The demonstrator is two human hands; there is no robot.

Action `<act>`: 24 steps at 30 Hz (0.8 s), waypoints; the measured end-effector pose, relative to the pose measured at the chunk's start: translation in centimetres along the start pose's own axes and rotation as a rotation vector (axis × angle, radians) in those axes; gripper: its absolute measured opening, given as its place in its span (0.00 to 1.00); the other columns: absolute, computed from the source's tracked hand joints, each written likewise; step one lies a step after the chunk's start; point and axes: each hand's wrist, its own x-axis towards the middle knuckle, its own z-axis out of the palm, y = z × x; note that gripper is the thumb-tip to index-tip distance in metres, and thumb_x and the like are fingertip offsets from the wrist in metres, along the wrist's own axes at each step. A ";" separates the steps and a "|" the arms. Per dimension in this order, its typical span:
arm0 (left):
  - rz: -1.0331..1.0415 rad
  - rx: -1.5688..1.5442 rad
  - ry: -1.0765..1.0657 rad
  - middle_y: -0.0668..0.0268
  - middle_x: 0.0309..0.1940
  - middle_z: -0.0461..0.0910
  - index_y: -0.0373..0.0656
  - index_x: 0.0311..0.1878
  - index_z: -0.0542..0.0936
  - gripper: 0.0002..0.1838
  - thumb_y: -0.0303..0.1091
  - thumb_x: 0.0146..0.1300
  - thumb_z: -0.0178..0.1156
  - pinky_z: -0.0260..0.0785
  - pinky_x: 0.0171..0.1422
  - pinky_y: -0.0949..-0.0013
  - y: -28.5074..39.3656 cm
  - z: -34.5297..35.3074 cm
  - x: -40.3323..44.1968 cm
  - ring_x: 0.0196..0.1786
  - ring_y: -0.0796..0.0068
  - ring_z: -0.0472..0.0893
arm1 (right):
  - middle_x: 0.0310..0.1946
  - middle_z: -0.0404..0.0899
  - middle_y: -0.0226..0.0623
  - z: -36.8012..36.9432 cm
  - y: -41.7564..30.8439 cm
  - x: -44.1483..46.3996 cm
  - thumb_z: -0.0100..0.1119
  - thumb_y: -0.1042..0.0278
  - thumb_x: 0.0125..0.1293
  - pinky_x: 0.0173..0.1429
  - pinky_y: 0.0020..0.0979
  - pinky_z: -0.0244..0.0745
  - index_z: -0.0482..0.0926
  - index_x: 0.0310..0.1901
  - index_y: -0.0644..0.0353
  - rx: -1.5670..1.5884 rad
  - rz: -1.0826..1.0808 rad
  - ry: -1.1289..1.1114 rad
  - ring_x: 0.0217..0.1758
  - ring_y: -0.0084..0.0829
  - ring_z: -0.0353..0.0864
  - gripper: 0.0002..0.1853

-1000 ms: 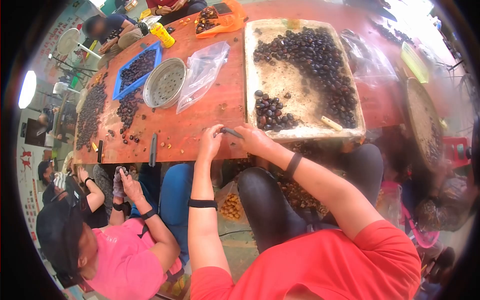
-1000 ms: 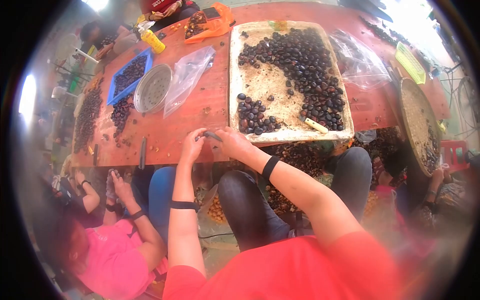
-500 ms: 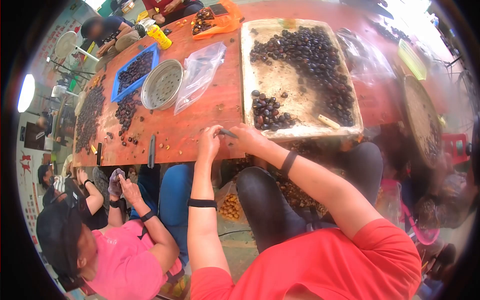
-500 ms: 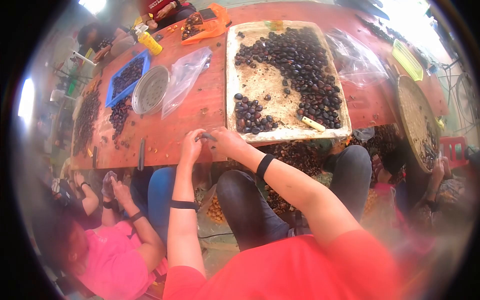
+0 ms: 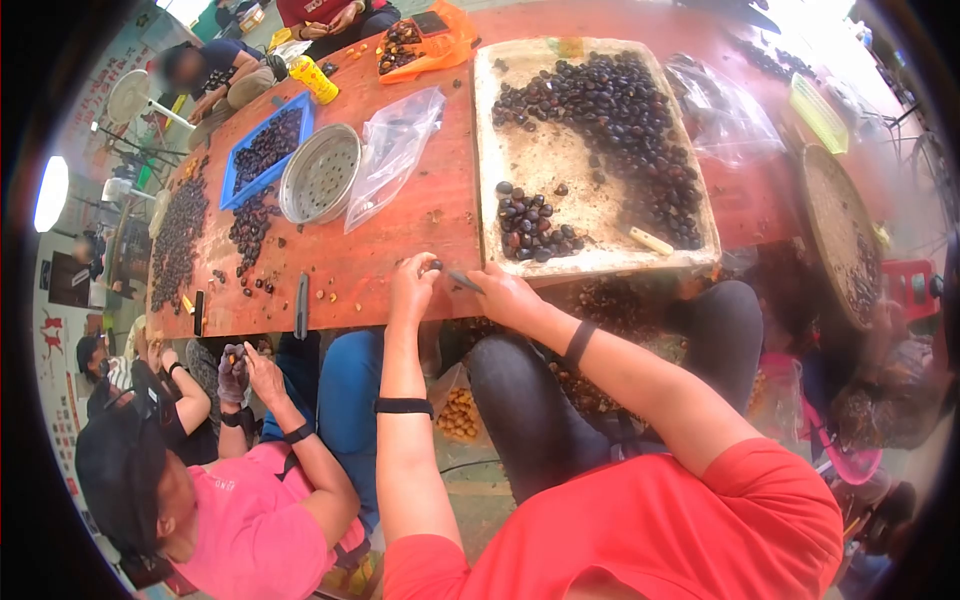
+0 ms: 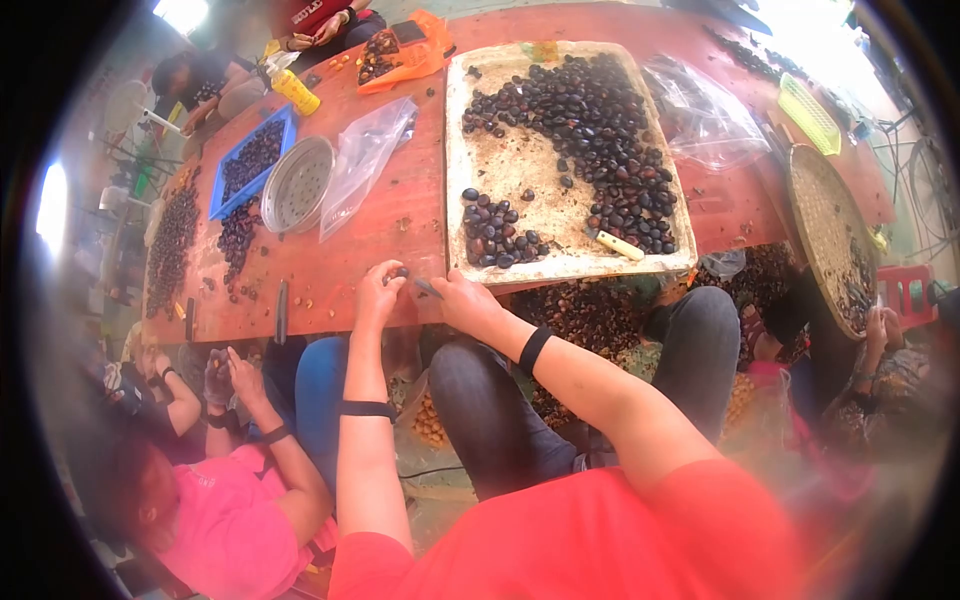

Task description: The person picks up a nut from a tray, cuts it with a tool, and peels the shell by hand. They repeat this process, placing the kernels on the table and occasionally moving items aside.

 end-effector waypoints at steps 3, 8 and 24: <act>-0.007 0.026 -0.057 0.60 0.41 0.82 0.45 0.49 0.84 0.16 0.26 0.54 0.67 0.72 0.52 0.66 0.7 -0.8 -0.2 0.43 0.65 0.79 | 0.40 0.77 0.57 0.5 0.9 0.5 0.56 0.68 0.64 0.47 0.51 0.78 0.77 0.48 0.62 0.064 -0.044 -0.001 0.44 0.59 0.81 0.13; 0.067 0.062 -0.113 0.60 0.40 0.80 0.45 0.50 0.84 0.17 0.23 0.56 0.64 0.72 0.52 0.64 0.7 -0.9 -0.1 0.44 0.63 0.79 | 0.41 0.76 0.55 -1.6 -1.0 2.0 0.60 0.65 0.64 0.48 0.51 0.78 0.76 0.51 0.59 0.051 -0.112 0.048 0.44 0.57 0.82 0.15; 0.193 0.117 -0.139 0.57 0.41 0.80 0.47 0.50 0.84 0.17 0.22 0.58 0.63 0.72 0.53 0.61 -0.4 -0.6 0.8 0.48 0.57 0.80 | 0.40 0.76 0.53 -1.1 -0.8 2.8 0.58 0.72 0.61 0.47 0.49 0.77 0.77 0.53 0.56 -0.063 -0.070 -0.050 0.45 0.55 0.80 0.17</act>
